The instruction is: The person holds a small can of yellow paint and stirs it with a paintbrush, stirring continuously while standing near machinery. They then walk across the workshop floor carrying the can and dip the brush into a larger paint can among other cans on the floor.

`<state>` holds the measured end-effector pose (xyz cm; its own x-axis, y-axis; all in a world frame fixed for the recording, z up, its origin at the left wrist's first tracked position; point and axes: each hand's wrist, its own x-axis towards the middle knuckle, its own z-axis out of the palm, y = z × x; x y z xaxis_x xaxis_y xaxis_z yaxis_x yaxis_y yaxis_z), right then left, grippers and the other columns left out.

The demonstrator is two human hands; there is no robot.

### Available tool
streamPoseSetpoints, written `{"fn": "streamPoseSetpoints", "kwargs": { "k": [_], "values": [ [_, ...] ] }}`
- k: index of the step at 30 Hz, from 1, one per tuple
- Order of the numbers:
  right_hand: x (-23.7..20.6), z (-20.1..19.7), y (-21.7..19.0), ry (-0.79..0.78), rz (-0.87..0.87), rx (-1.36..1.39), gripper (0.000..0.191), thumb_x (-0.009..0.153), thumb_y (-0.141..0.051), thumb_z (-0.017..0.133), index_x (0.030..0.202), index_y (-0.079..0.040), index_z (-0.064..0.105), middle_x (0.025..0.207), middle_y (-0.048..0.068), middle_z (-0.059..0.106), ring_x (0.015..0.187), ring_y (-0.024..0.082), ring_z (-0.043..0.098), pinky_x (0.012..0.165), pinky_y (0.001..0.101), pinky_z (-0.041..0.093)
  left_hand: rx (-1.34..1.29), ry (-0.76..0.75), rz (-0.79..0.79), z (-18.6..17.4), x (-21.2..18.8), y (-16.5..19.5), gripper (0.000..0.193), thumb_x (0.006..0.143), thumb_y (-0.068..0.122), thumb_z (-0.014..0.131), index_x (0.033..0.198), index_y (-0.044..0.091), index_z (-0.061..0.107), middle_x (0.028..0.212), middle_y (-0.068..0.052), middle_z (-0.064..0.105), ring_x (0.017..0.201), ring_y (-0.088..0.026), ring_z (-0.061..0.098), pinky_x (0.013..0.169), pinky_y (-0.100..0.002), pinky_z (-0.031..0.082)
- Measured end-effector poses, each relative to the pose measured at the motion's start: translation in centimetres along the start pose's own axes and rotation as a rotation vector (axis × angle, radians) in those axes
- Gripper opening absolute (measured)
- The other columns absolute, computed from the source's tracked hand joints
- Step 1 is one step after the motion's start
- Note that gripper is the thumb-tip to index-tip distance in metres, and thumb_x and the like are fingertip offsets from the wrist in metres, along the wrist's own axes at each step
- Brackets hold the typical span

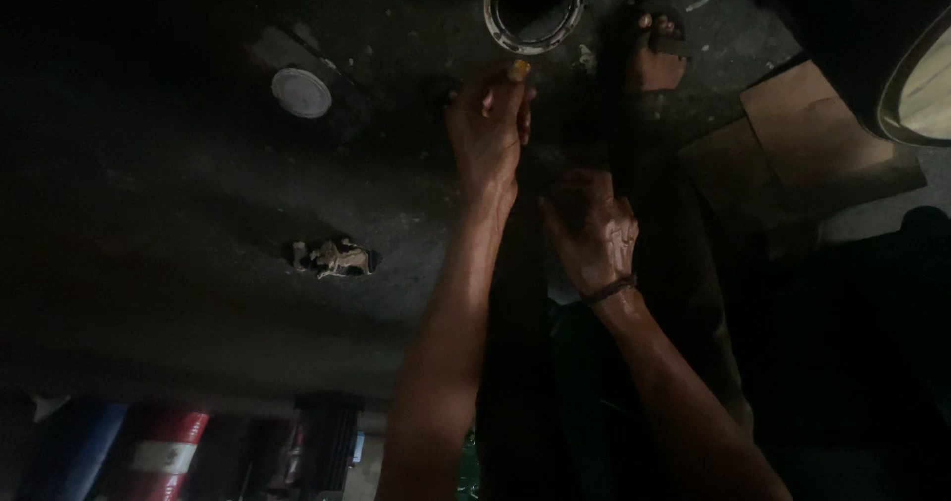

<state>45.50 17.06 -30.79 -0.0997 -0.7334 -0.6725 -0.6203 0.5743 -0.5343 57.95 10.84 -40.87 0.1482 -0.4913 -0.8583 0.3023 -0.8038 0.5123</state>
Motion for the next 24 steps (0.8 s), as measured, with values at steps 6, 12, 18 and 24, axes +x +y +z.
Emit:
{"fn": "streamPoseSetpoints", "kwargs": {
  "k": [6,12,18,24],
  "values": [
    [0.0,0.0,0.0,0.038,-0.069,-0.016,0.042,0.091,-0.017,0.079,0.122,-0.004,0.053,0.102,0.010,0.077,0.085,0.026,0.076,0.071,0.0371,0.059,-0.030,-0.046,0.160,0.3,-0.1,-1.6,0.018,0.107,0.019,0.068,0.112,0.002,0.069,0.093,-0.004,0.067,0.079,-0.008,0.062,0.063,-0.026,0.049],
    [-0.3,0.5,1.0,-0.076,-0.065,0.222,0.025,0.112,-0.012,0.058,0.133,0.002,0.056,0.114,0.015,0.071,0.100,0.025,0.073,0.081,0.0347,0.058,-0.202,-0.076,-0.021,1.2,-1.9,-0.4,0.024,0.107,0.020,0.063,0.120,0.002,0.070,0.093,-0.009,0.071,0.071,-0.010,0.056,0.061,-0.027,0.047],
    [-0.2,0.8,1.6,-0.099,0.080,0.398,0.017,0.109,-0.015,0.062,0.112,-0.001,0.070,0.093,0.010,0.071,0.082,0.016,0.068,0.069,0.0299,0.054,-0.316,-0.127,0.041,1.5,-3.9,0.9,0.025,0.103,0.015,0.066,0.124,0.002,0.065,0.102,-0.011,0.073,0.090,-0.016,0.069,0.080,-0.035,0.061],
    [0.1,0.1,0.9,0.014,0.104,0.174,0.012,0.103,-0.014,0.068,0.107,-0.003,0.069,0.080,0.008,0.070,0.064,0.012,0.066,0.053,0.0293,0.050,-0.114,-0.118,-0.011,1.2,-4.0,2.1,0.024,0.104,0.019,0.065,0.115,-0.002,0.070,0.096,-0.014,0.075,0.084,-0.021,0.076,0.074,-0.037,0.067]
  ]
}}
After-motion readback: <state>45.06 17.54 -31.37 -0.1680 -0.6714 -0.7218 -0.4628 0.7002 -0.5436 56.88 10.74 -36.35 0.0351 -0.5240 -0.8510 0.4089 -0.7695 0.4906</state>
